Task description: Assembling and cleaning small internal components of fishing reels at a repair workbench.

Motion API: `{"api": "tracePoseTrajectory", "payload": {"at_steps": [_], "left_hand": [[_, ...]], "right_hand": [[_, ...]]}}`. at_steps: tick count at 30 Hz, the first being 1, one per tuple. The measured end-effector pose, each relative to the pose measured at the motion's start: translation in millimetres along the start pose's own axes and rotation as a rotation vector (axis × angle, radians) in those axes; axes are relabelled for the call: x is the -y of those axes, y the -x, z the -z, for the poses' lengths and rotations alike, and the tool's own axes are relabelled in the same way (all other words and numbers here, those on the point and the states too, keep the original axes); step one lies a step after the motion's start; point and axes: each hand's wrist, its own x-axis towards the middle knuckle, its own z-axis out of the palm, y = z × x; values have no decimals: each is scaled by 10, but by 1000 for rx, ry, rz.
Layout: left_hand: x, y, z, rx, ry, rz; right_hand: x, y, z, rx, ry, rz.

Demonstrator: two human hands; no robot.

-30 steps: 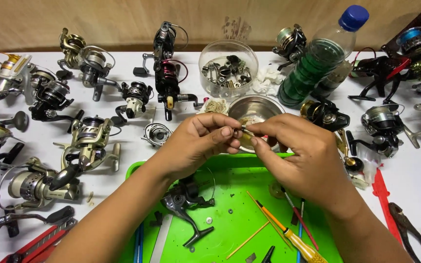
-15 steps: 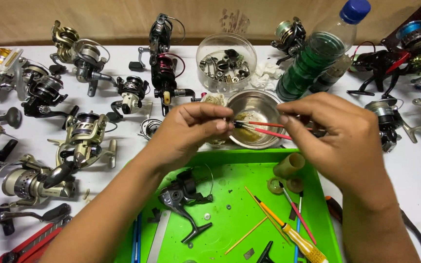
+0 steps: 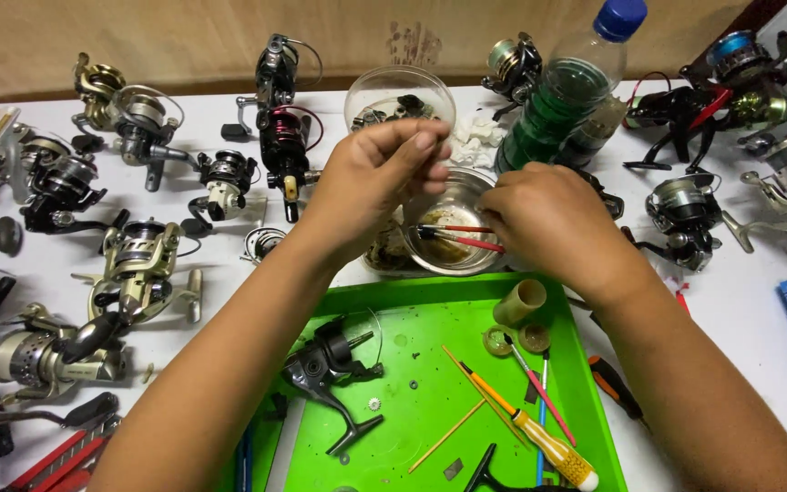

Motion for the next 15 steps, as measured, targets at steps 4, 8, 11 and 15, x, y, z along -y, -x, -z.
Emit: {"api": "tracePoseTrajectory", "payload": {"at_steps": [4, 8, 11, 15], "left_hand": [[97, 2, 185, -21, -55, 39], [79, 17, 229, -31, -78, 28], [4, 75, 196, -34, -122, 19], [20, 71, 242, -45, -142, 0]], "right_hand": [[-27, -106, -111, 104, 58, 14], [-19, -173, -170, 190, 87, 31], [-8, -208, -168, 252, 89, 20], [-59, -236, -223, 296, 90, 6]]}}
